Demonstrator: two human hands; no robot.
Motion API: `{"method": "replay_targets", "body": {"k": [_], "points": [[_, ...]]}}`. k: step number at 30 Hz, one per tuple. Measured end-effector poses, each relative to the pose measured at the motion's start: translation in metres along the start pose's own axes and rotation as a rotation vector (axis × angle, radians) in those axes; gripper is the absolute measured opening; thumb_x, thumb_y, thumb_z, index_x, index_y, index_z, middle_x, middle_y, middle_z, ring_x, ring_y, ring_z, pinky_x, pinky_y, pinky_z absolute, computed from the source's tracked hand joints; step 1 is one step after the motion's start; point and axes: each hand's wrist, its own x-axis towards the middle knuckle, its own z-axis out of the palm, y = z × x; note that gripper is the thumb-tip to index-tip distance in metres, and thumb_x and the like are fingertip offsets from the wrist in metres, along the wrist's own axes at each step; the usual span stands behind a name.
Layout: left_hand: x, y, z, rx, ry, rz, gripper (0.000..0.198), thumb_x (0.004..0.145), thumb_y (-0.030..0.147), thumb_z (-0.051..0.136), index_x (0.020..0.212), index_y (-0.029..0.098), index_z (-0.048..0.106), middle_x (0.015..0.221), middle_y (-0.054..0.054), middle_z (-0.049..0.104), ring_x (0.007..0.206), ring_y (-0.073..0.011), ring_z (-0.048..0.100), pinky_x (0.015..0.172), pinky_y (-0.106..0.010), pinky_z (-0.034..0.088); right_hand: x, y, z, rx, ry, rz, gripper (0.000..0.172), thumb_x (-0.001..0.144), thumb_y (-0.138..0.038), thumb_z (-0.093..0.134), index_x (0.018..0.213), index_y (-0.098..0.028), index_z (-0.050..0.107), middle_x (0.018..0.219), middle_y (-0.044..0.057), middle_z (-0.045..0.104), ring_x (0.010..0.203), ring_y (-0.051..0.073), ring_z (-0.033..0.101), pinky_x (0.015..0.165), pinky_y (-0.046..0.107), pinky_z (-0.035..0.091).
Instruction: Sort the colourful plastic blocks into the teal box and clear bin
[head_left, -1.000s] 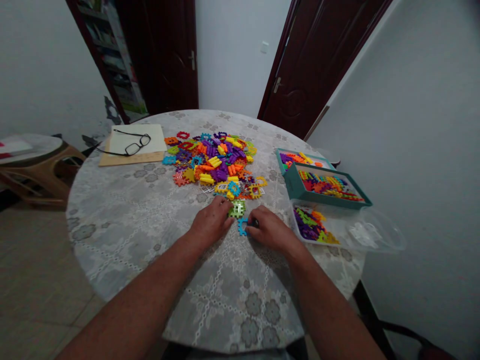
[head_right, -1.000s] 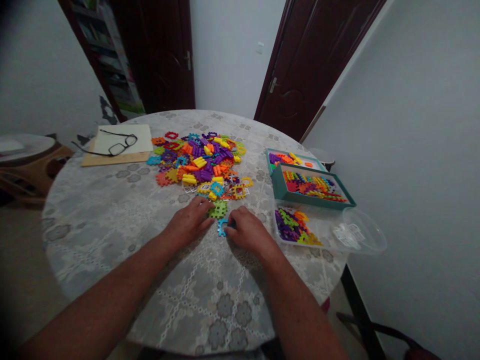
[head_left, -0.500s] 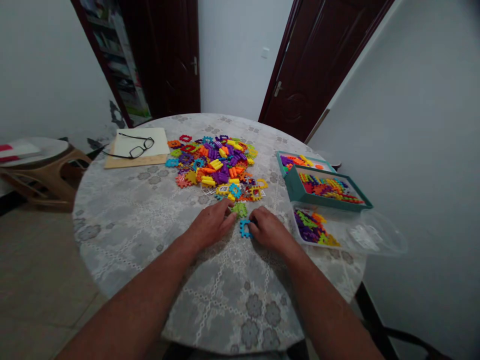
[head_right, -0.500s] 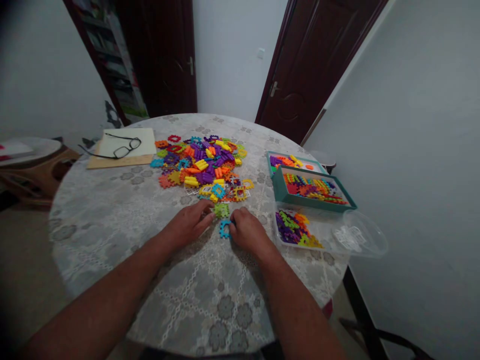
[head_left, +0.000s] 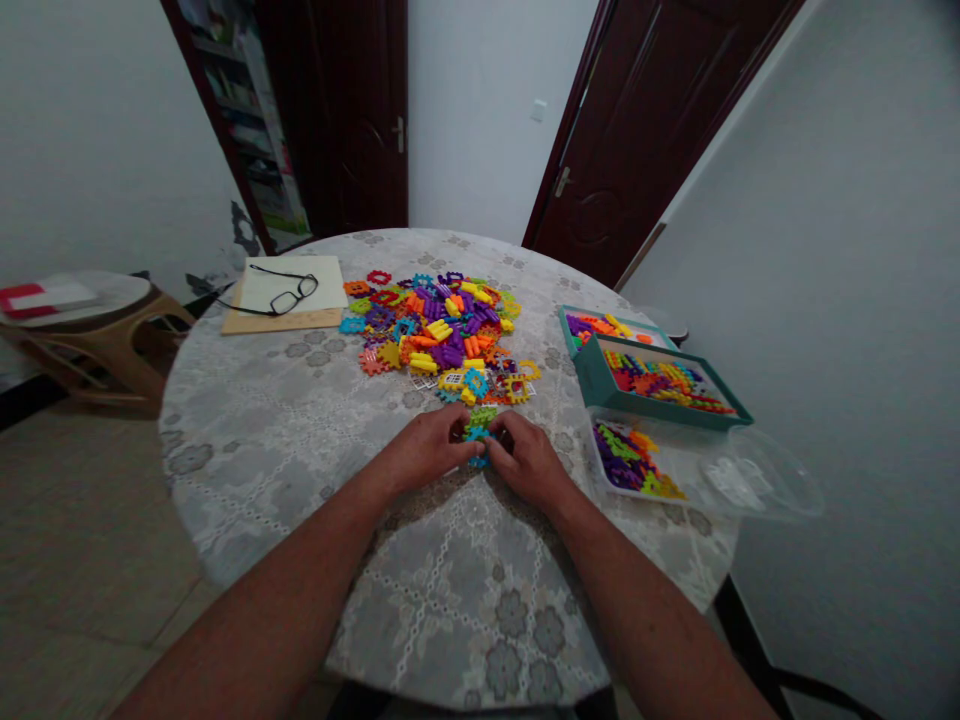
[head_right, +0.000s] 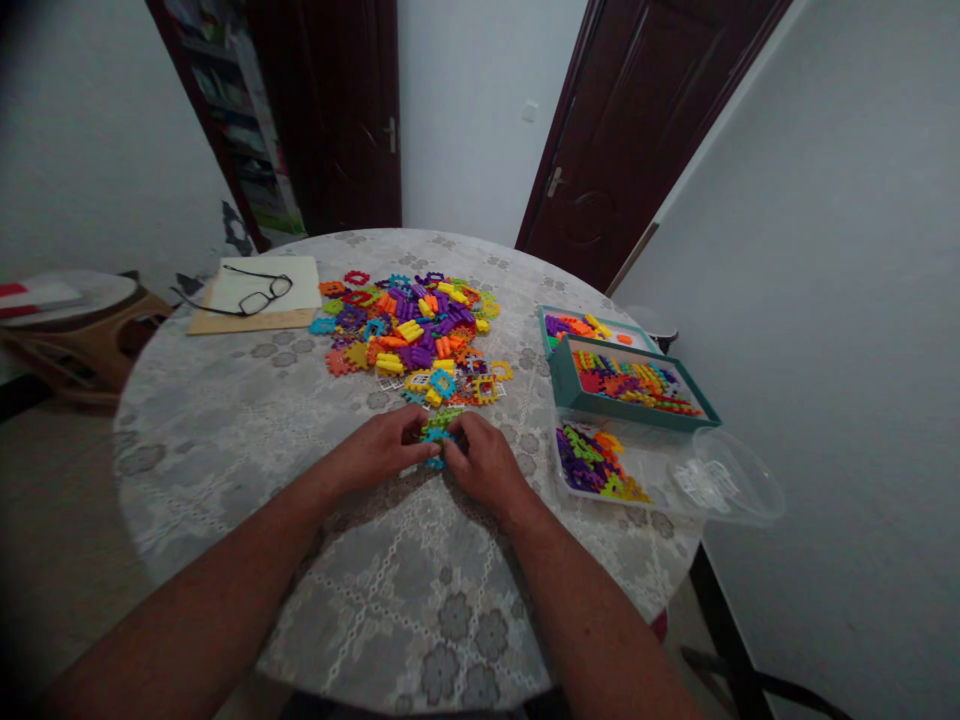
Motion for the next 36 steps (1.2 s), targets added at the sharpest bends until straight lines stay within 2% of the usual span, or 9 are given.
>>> {"method": "replay_targets", "body": {"k": [3,7,10,12,15,19,24,29,36], "points": [[0.001,-0.002,-0.006,0.052,0.075,-0.023,0.009,0.088,0.030,0.068,0.088,0.022,0.064,0.083,-0.002,0.069,0.076,-0.0196,0.061,0.069,-0.031,0.044,0.001,0.001,-0.001,-0.032,0.065,-0.027,0.011,0.098,-0.024,0.059,0.106,-0.022,0.066,0.101,0.007,0.070,0.092,0.022,0.065,0.084,0.033,0.051],[0.004,-0.008,-0.022,0.011,0.373,-0.147,0.010,0.091,0.029,0.067,0.099,0.023,0.067,0.089,-0.003,0.072,0.082,-0.0214,0.064,0.074,-0.034,0.049,0.004,0.007,0.001,-0.227,0.083,-0.114,0.036,0.102,-0.024,0.056,0.137,-0.020,0.063,0.139,0.017,0.064,0.131,0.031,0.055,0.113,0.049,0.044],[0.005,-0.011,-0.031,-0.047,0.586,-0.218,0.021,0.094,0.038,0.067,0.108,0.022,0.066,0.095,-0.005,0.072,0.089,-0.0230,0.067,0.078,-0.036,0.051,0.006,0.007,0.004,-0.373,-0.024,-0.100,0.041,0.100,-0.030,0.065,0.141,-0.020,0.063,0.146,0.017,0.061,0.133,0.034,0.051,0.116,0.053,0.041],[0.005,-0.013,-0.033,-0.072,0.630,-0.224,0.025,0.094,0.041,0.068,0.110,0.022,0.065,0.100,-0.006,0.072,0.092,-0.0239,0.067,0.080,-0.036,0.052,0.007,0.005,0.004,-0.432,-0.062,-0.067,0.038,0.100,-0.033,0.067,0.136,-0.019,0.066,0.139,0.018,0.064,0.128,0.035,0.053,0.112,0.052,0.043],[0.005,-0.014,-0.027,-0.104,0.585,-0.179,0.028,0.094,0.039,0.068,0.117,0.025,0.063,0.105,-0.006,0.073,0.094,-0.0235,0.067,0.083,-0.037,0.053,0.006,0.002,0.000,-0.464,-0.092,-0.053,0.033,0.100,-0.036,0.068,0.127,-0.018,0.069,0.126,0.018,0.065,0.120,0.033,0.056,0.106,0.046,0.046],[0.004,-0.013,-0.015,-0.125,0.398,-0.136,0.037,0.096,0.035,0.066,0.131,0.026,0.060,0.100,-0.004,0.074,0.085,-0.0211,0.068,0.076,-0.034,0.052,0.003,0.006,-0.008,-0.395,-0.104,-0.072,0.023,0.107,-0.037,0.057,0.110,-0.018,0.069,0.108,0.012,0.067,0.106,0.026,0.061,0.096,0.037,0.047],[0.001,-0.008,-0.004,0.032,0.194,-0.022,0.016,0.097,0.032,0.063,0.109,0.023,0.066,0.094,-0.004,0.074,0.085,-0.0216,0.067,0.077,-0.033,0.048,0.002,0.015,-0.012,-0.322,-0.101,-0.102,0.032,0.113,-0.031,0.038,0.092,-0.022,0.061,0.090,0.006,0.064,0.084,0.021,0.058,0.081,0.032,0.045],[0.001,-0.007,-0.001,0.112,0.138,-0.011,0.005,0.094,0.025,0.063,0.089,0.023,0.063,0.084,-0.002,0.071,0.079,-0.0203,0.063,0.073,-0.031,0.045,0.002,0.011,-0.013,-0.234,-0.093,-0.148,0.018,0.108,-0.029,0.049,0.098,-0.022,0.062,0.095,0.006,0.065,0.088,0.021,0.059,0.082,0.032,0.046],[0.001,-0.005,-0.005,0.068,0.196,-0.065,0.009,0.096,0.029,0.061,0.092,0.022,0.064,0.079,-0.002,0.070,0.077,-0.0203,0.064,0.071,-0.030,0.044,-0.001,0.007,-0.018,-0.185,-0.139,-0.169,0.017,0.104,-0.020,0.050,0.108,-0.021,0.066,0.102,0.008,0.067,0.099,0.023,0.062,0.091,0.034,0.049]]}}
